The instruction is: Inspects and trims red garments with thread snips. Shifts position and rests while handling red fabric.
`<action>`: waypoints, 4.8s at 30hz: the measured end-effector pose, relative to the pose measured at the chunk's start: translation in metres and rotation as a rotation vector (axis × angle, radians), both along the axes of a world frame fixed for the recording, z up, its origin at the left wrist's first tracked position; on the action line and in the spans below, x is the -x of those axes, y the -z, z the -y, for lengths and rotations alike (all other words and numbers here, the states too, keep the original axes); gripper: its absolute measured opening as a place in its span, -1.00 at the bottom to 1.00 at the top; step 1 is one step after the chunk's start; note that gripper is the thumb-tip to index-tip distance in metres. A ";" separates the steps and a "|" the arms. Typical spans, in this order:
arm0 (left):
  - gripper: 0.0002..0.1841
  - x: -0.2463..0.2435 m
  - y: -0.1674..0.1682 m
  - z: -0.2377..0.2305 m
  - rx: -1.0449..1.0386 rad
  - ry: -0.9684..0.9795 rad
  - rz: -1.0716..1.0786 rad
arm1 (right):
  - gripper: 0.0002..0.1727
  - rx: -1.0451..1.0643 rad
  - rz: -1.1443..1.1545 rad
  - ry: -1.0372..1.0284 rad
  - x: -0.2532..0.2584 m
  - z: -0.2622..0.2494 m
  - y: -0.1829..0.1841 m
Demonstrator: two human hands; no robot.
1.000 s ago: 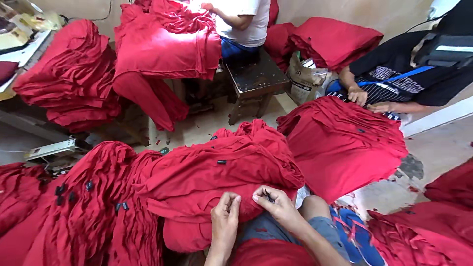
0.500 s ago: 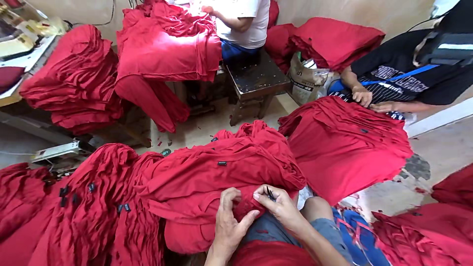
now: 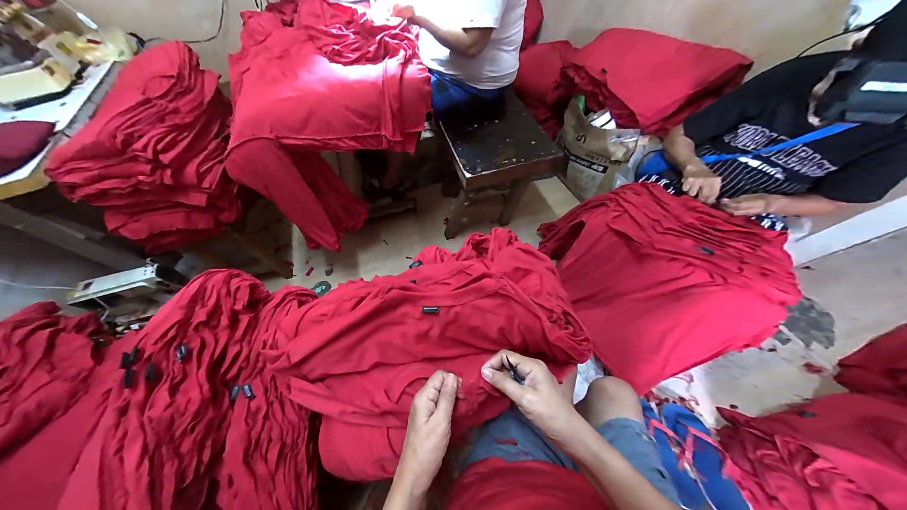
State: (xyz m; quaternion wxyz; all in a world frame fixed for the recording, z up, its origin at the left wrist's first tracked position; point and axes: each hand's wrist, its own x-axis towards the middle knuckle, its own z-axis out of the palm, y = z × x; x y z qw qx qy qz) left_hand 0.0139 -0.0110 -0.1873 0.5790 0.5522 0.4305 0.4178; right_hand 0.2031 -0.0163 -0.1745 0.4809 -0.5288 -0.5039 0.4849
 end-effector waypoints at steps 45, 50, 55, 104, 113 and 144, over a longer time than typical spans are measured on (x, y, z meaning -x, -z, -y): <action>-0.91 0.024 0.000 -0.001 0.110 0.186 0.275 | -0.75 -0.501 0.775 -0.024 0.021 0.030 -0.004; -0.90 0.026 -0.001 0.000 0.073 0.186 0.229 | -0.74 -0.407 0.707 -0.011 0.013 0.028 -0.001; -0.85 0.047 -0.021 0.004 -0.105 0.172 -0.176 | -0.50 -0.050 0.374 0.103 -0.001 0.021 0.000; -0.83 -0.008 -0.010 -0.029 0.190 -0.148 0.161 | -0.61 -0.407 0.140 -0.363 -0.008 0.012 0.007; -0.83 -0.010 -0.011 -0.027 0.114 -0.079 0.075 | -0.82 -0.282 0.535 -0.034 0.013 0.008 0.007; -0.78 0.016 -0.007 -0.010 -0.021 -0.053 0.038 | -0.51 -0.065 0.725 -0.308 -0.007 0.023 -0.035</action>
